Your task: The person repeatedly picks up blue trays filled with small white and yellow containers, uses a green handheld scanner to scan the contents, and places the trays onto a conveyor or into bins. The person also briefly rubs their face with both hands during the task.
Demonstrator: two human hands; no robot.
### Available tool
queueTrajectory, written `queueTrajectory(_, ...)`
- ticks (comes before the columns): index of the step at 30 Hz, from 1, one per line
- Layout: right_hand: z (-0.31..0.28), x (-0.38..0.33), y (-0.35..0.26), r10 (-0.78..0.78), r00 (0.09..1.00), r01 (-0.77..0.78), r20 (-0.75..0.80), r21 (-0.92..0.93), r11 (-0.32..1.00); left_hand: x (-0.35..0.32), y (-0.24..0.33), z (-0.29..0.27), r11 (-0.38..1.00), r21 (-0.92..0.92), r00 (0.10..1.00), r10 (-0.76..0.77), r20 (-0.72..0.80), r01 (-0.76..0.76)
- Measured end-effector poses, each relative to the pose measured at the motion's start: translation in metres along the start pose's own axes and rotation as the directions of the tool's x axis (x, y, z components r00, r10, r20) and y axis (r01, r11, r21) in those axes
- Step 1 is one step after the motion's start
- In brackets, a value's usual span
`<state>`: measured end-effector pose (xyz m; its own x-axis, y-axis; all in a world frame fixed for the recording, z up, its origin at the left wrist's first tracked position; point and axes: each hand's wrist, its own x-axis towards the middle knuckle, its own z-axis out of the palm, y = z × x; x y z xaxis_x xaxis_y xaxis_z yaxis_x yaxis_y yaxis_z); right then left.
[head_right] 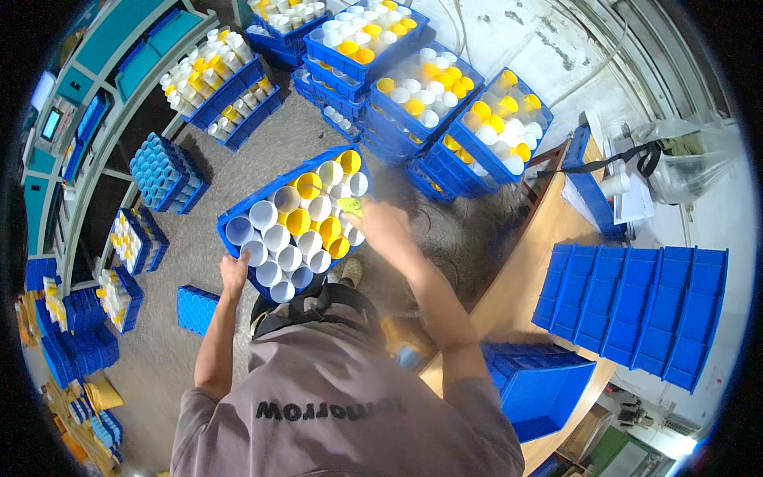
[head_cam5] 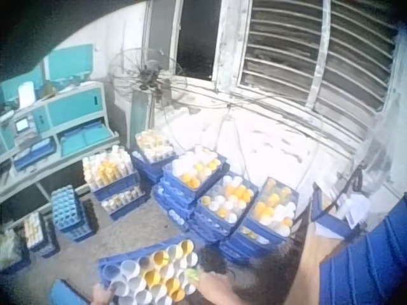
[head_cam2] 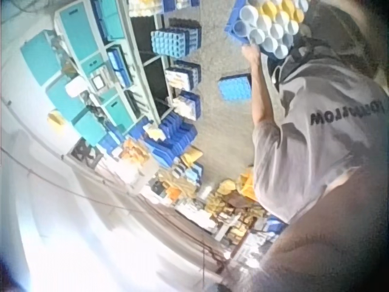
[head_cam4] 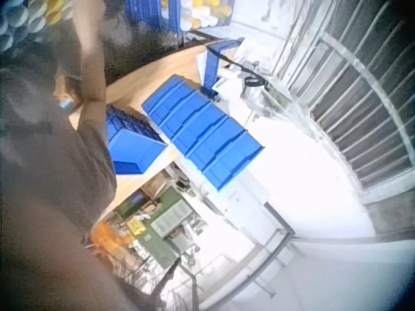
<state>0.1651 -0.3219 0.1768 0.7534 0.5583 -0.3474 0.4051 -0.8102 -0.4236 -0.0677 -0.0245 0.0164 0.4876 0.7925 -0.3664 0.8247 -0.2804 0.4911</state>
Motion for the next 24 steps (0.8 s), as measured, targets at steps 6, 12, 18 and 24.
queueTrajectory(6,0.027,-0.005,-0.019,-0.151,0.988,0.151,-0.007,-0.013,0.988,-0.012,0.013,-0.003,0.999,0.030,0.999,-0.035,0.001,0.035)
queueTrajectory(12,0.040,-0.013,-0.033,-0.292,0.956,0.292,0.000,-0.017,0.956,-0.024,0.015,0.002,0.994,0.087,0.998,-0.066,0.016,0.065)
queueTrajectory(18,0.058,-0.019,-0.069,-0.359,0.933,0.359,0.012,0.002,0.933,-0.027,0.014,0.015,0.981,0.165,0.992,-0.087,-0.095,0.102)
queueTrajectory(24,0.067,-0.026,-0.083,-0.314,0.946,0.311,0.087,0.041,0.949,-0.027,0.014,0.007,0.972,0.191,0.989,-0.128,-0.071,0.139)
